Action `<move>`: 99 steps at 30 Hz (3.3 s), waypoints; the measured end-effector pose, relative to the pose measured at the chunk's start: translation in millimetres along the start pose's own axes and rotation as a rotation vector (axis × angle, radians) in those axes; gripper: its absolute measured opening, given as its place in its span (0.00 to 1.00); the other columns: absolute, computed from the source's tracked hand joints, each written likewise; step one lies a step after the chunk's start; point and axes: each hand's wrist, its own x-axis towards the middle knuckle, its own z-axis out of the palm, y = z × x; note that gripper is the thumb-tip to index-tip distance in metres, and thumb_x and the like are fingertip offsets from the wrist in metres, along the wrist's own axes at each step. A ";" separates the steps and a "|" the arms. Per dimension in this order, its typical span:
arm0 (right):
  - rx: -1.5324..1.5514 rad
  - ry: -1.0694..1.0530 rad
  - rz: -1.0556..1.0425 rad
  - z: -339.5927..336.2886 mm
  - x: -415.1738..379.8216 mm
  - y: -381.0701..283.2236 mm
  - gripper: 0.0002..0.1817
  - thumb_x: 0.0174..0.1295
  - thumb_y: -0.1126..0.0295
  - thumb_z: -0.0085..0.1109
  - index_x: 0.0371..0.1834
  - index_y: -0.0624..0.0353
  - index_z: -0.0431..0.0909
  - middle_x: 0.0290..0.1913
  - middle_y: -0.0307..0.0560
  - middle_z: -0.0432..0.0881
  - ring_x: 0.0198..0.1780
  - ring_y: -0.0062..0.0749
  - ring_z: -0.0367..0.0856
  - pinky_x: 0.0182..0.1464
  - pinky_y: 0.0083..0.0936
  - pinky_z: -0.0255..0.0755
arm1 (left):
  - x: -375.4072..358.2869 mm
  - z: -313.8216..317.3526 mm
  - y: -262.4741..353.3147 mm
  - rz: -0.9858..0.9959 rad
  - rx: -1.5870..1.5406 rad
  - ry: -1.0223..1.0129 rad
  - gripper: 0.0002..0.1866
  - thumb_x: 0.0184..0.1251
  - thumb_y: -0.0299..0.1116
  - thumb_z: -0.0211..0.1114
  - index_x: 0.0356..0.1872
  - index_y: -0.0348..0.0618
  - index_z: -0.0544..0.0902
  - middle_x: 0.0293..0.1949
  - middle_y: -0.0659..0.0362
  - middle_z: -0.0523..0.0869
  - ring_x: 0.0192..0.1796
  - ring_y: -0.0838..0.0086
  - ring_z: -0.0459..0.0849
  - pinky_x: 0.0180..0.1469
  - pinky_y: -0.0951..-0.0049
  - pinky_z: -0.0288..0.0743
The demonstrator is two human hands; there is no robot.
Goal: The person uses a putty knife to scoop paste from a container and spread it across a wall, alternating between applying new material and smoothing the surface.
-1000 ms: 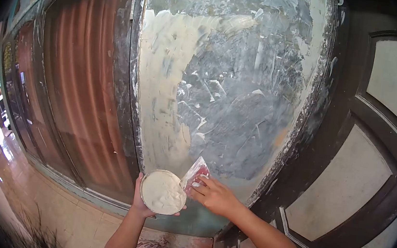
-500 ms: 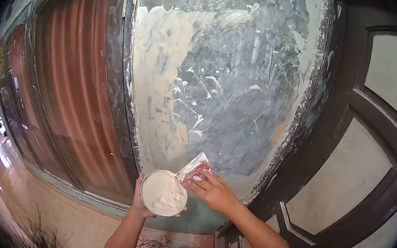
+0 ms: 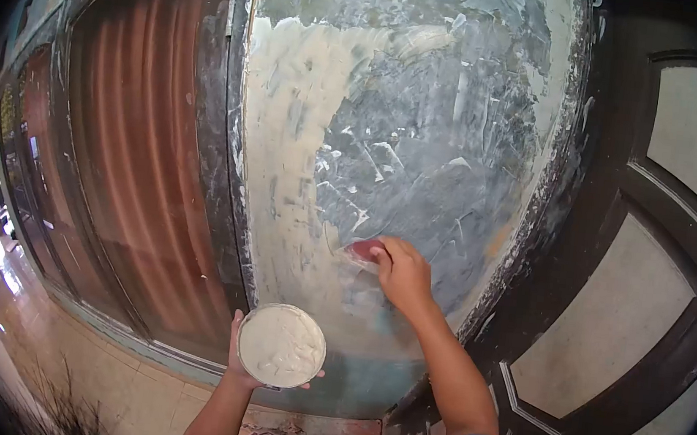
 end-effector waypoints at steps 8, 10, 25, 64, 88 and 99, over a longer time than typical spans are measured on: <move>-0.107 -0.094 -0.097 30.7 33.6 -12.5 0.08 0.69 0.70 0.65 0.49 0.56 0.86 0.47 0.46 0.91 0.51 0.49 0.88 0.47 0.46 0.81 | -14.4 -4.6 11.4 0.064 -0.042 -0.011 0.63 0.58 0.91 0.43 0.86 0.54 0.57 0.81 0.35 0.62 0.71 0.11 0.65 0.62 0.12 0.69; -0.124 -0.097 -0.071 36.4 38.3 -13.1 0.08 0.69 0.71 0.65 0.50 0.54 0.87 0.47 0.45 0.91 0.51 0.47 0.88 0.46 0.47 0.81 | -16.7 -8.6 14.0 0.087 -0.081 -0.009 0.63 0.56 0.89 0.52 0.86 0.55 0.56 0.81 0.32 0.58 0.72 0.07 0.60 0.62 0.09 0.67; -0.099 0.010 -0.043 37.9 51.0 -17.2 0.08 0.70 0.70 0.65 0.49 0.53 0.86 0.47 0.44 0.90 0.51 0.48 0.87 0.46 0.48 0.80 | -21.5 -10.3 14.8 0.114 -0.077 0.007 0.63 0.57 0.90 0.49 0.86 0.55 0.56 0.81 0.33 0.58 0.72 0.08 0.61 0.61 0.09 0.68; -0.214 -0.206 -0.081 41.6 19.1 0.8 0.06 0.70 0.69 0.65 0.47 0.53 0.86 0.46 0.44 0.90 0.52 0.51 0.86 0.45 0.50 0.80 | -48.6 -13.2 18.6 0.215 0.016 0.086 0.62 0.57 0.90 0.48 0.84 0.54 0.60 0.78 0.33 0.64 0.69 0.09 0.66 0.56 0.11 0.73; -0.001 0.066 0.032 27.8 71.1 -14.8 0.09 0.73 0.66 0.63 0.51 0.55 0.86 0.48 0.50 0.90 0.52 0.56 0.86 0.49 0.50 0.78 | -51.6 -0.7 23.3 0.204 -0.044 0.075 0.61 0.60 0.90 0.43 0.84 0.55 0.59 0.78 0.33 0.65 0.69 0.10 0.67 0.56 0.10 0.72; -0.124 -0.028 0.051 41.6 73.3 -10.8 0.08 0.73 0.66 0.63 0.50 0.53 0.87 0.51 0.50 0.90 0.54 0.52 0.87 0.47 0.50 0.79 | -52.1 -3.8 21.4 0.202 0.010 0.100 0.61 0.60 0.90 0.44 0.84 0.54 0.60 0.78 0.33 0.66 0.69 0.11 0.68 0.54 0.12 0.74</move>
